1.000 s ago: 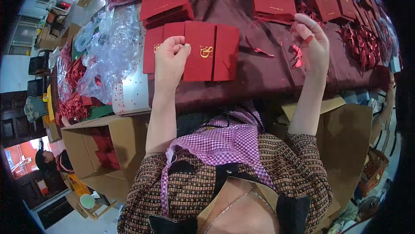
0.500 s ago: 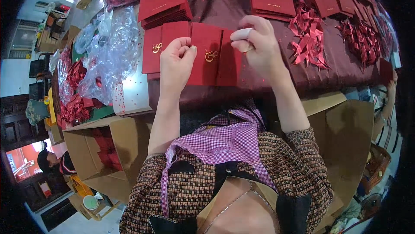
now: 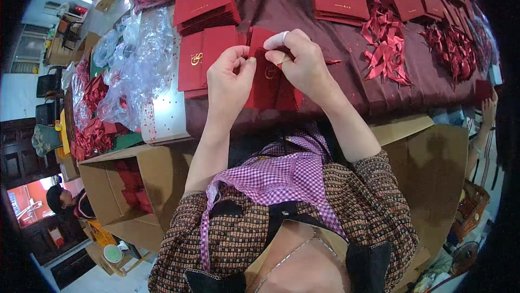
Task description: The person puts on eyeglasses, then threads ribbon handles into slits on paper gift bags by hand.
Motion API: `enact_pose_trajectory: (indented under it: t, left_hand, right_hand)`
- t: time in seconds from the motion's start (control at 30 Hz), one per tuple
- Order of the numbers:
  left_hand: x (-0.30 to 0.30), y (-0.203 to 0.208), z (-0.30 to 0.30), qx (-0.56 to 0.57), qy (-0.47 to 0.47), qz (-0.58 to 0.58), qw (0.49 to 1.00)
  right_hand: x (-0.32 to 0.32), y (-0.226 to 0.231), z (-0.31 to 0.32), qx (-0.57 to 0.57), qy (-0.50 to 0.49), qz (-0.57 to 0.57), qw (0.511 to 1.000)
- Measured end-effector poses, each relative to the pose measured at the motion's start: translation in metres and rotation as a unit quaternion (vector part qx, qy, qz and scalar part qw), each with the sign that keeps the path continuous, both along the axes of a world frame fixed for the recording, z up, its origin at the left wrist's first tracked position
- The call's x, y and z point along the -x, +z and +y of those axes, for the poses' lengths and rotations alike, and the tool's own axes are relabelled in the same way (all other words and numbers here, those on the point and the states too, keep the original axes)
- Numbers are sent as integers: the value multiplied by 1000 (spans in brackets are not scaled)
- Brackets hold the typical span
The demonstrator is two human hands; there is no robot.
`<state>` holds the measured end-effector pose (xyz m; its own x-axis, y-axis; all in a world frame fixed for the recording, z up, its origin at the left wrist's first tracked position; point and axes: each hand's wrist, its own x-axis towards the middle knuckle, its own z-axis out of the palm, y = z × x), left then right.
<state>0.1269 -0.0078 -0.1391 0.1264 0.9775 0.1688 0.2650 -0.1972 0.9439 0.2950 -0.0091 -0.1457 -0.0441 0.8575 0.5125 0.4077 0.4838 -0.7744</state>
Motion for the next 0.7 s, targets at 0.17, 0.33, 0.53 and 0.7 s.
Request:
enact_pose_trajectory:
  t: [0.17, 0.33, 0.53, 0.7]
  left_hand:
    - [-4, 6, -4, 8, 8, 14, 1000]
    - [-10, 3, -9, -19, 17, 10, 1000]
    - [-12, 3, -11, -176, 43, 122, 976]
    - [-14, 7, -15, -219, 36, 95, 970]
  right_hand:
    - [1, 4, -1, -2, -3, 15, 1000]
    - [2, 3, 4, -124, -33, -79, 989]
    - [0, 14, 4, -117, 8, -133, 984]
    - [-6, 21, 8, 51, 74, 18, 996]
